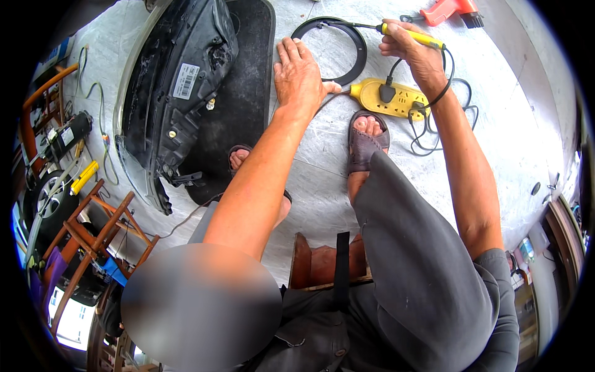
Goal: The person uses a soldering iron to apply heat and sealant to a car headlight assembly and a rubber gasket. They work on the edges of the assembly and the gasket, likely to ensure a watertight seal.
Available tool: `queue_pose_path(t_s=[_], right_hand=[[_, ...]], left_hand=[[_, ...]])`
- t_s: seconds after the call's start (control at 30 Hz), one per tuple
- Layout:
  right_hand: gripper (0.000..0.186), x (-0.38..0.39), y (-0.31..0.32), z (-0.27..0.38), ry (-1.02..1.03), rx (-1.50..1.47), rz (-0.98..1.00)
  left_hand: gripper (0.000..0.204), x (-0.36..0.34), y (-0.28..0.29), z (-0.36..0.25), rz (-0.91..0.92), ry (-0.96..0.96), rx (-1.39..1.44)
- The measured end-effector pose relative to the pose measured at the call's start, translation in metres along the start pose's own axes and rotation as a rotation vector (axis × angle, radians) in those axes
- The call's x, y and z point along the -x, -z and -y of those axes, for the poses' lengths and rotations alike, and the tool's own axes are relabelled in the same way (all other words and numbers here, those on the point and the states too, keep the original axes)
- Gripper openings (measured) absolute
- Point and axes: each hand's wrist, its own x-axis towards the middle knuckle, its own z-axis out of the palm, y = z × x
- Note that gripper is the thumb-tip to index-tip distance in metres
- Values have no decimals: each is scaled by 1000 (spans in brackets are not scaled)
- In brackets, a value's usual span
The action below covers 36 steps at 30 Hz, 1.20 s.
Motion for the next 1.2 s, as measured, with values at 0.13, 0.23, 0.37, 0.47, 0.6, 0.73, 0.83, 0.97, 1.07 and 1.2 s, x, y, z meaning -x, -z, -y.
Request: queue_pose_path(t_s=[0.13,0.23,0.37,0.47,0.6,0.73,0.83,0.97,1.07,1.2], right_hand=[[42,0,0,0,9,14,15],[42,1,-2,1,29,47,37],[42,1,-3,1,54,110,82],[42,3,-7,0,40,90,88],[40,3,-5,-3,59,-2,60],[38,4,-2,1,93,50,13],[38,3,-2,0,118,81,32],[38,4,-3,-3,97,104,79],[38,7,-6,-3,78,140,108],[37,9,-5,-1,96,96,82]], left_hand=[[126,0,1,-1,7,5,8],[126,0,5,-2,18,12,-1],[127,0,4,-3,21,11,-9],[128,0,2,-1,18,9,1],[129,-1,0,0,18,2,-6],[128,0,-1,1,11,2,-9],[128,0,-1,0,8,-1,-5],[128,-1,0,-1,10,-3,-4],[127,0,0,-1,0,-4,-7],[127,1,-2,2,-14,-13,-8]])
